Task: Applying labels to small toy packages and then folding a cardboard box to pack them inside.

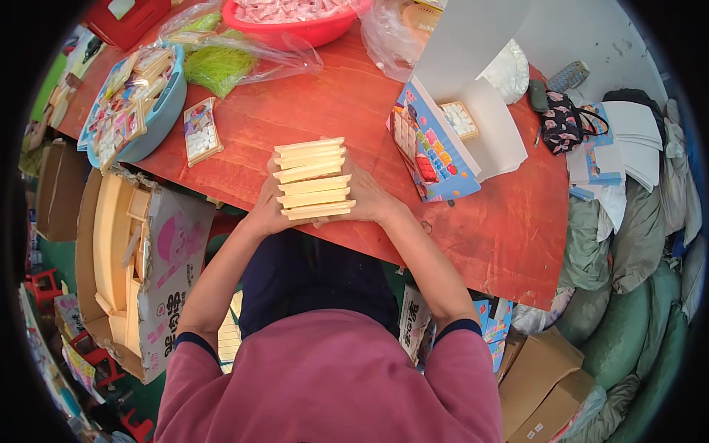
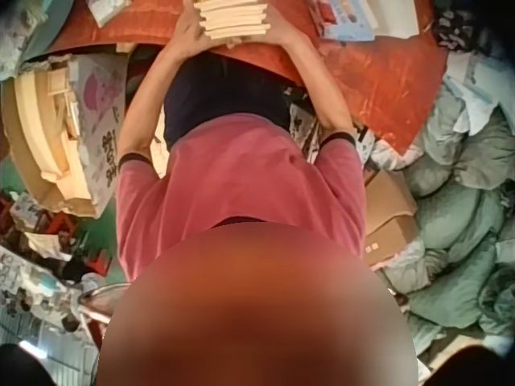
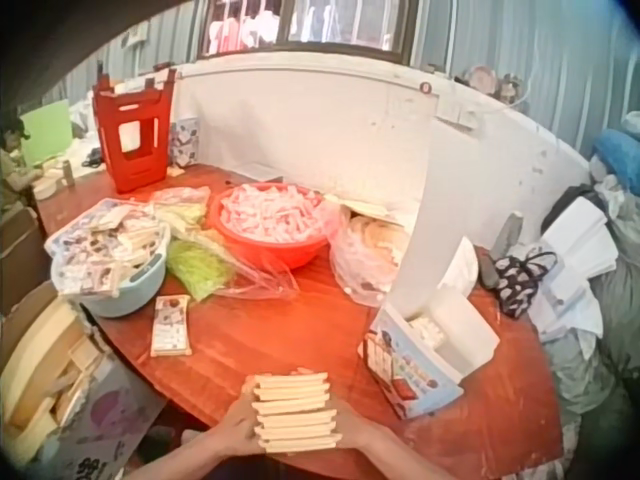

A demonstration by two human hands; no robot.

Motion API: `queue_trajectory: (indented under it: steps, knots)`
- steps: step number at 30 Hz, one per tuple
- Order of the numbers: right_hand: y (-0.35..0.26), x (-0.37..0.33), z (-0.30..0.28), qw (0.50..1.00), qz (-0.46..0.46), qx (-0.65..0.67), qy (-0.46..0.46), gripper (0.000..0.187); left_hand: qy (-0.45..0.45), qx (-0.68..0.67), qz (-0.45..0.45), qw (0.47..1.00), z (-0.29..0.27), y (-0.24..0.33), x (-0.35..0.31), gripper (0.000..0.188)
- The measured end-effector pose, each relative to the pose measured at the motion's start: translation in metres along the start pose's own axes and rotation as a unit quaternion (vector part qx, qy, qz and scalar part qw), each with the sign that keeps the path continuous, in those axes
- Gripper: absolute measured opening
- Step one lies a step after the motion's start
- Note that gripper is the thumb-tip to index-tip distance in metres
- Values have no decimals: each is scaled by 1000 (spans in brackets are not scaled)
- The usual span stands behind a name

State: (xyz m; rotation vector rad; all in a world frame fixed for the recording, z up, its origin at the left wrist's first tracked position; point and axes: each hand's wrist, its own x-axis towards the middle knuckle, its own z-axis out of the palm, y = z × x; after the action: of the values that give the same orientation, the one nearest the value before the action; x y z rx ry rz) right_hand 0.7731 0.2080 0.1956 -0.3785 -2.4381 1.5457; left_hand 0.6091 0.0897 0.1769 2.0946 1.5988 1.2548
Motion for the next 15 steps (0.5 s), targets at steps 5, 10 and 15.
queue_trajectory:
  steps: [5, 10, 15]
  knots:
    - [-11, -6, -14, 995, 72, 21, -73, 118, 80, -152, -57, 983, -4, 15, 4, 118]
    - [-13, -3, -14, 993, 86, 53, -66, 119, 82, -183, -70, 977, -4, 13, 4, 122]
    - [0, -2, -6, 999, 41, -9, -26, 106, 73, -161, -73, 982, -2, 13, 2, 124]
